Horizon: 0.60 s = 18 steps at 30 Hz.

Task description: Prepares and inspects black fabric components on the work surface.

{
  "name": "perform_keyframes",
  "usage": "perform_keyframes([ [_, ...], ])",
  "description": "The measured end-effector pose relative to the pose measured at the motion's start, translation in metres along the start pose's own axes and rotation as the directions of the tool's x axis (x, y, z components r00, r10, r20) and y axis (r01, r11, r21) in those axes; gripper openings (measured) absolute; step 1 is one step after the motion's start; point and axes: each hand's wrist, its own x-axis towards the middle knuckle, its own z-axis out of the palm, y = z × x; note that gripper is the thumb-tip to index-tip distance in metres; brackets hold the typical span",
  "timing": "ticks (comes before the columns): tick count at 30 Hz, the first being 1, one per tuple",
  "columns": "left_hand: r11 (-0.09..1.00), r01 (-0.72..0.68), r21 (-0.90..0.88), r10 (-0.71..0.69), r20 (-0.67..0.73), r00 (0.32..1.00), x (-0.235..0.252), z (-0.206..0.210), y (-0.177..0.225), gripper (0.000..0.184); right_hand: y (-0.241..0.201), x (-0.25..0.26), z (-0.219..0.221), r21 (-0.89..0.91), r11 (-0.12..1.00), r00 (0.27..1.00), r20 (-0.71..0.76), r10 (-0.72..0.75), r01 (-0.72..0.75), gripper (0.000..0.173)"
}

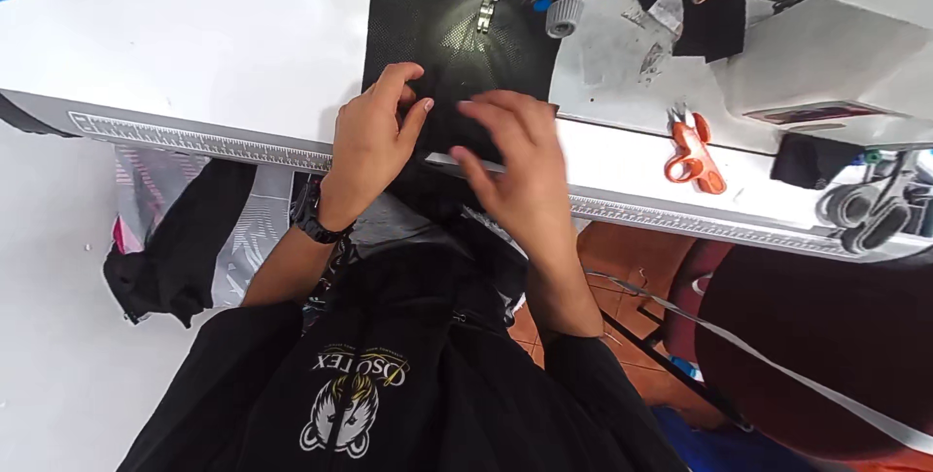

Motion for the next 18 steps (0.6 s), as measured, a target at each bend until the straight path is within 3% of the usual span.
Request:
perform_keyframes([
  [2, 0.991, -0.106, 0.086, 0.114, -0.086, 0.99, -0.005, -0.001, 0.001, 0.029, 0.004, 0.013, 0.018, -0.006, 0.999, 0.996, 0.077, -0.04, 0.04, 0.024],
  [5, 0.982, -0.178, 0.059, 0.184, -0.127, 0.975, -0.024, -0.001, -0.003, 0.024, 0.01, 0.009, 0.01, 0.004, 1.0, 0.995, -0.103, -0.008, 0.009, 0.015],
  [7, 0.98, -0.191, 0.061, 0.197, -0.114, 0.974, -0.038, 0.005, -0.008, 0.026, 0.01, -0.013, -0.014, 0.009, 0.995, 0.971, -0.213, 0.104, -0.104, 0.017],
  [9, 0.975, -0.197, 0.106, 0.206, -0.083, 0.975, -0.046, 0.011, -0.008, 0.039, 0.015, -0.042, -0.029, -0.058, 0.951, 0.923, -0.266, 0.279, -0.304, 0.026],
  [11, 0.977, -0.132, 0.169, 0.154, -0.124, 0.98, -0.053, 0.016, -0.004, 0.047, 0.022, -0.066, -0.032, -0.182, 0.867, 0.875, -0.249, 0.416, -0.464, 0.042],
  [14, 0.953, 0.12, 0.279, -0.071, -0.181, 0.981, -0.056, 0.003, 0.0, 0.055, 0.024, -0.084, -0.021, -0.293, 0.809, 0.859, -0.224, 0.46, -0.509, 0.056],
  [16, 0.897, 0.259, 0.357, -0.213, -0.163, 0.963, -0.051, -0.004, -0.004, 0.064, 0.023, -0.086, -0.018, -0.296, 0.829, 0.88, -0.188, 0.436, -0.474, 0.046],
  [18, 0.89, 0.265, 0.37, -0.237, -0.122, 0.964, -0.046, -0.005, -0.007, 0.055, 0.022, -0.085, -0.024, -0.248, 0.853, 0.889, -0.12, 0.443, -0.458, 0.032],
])
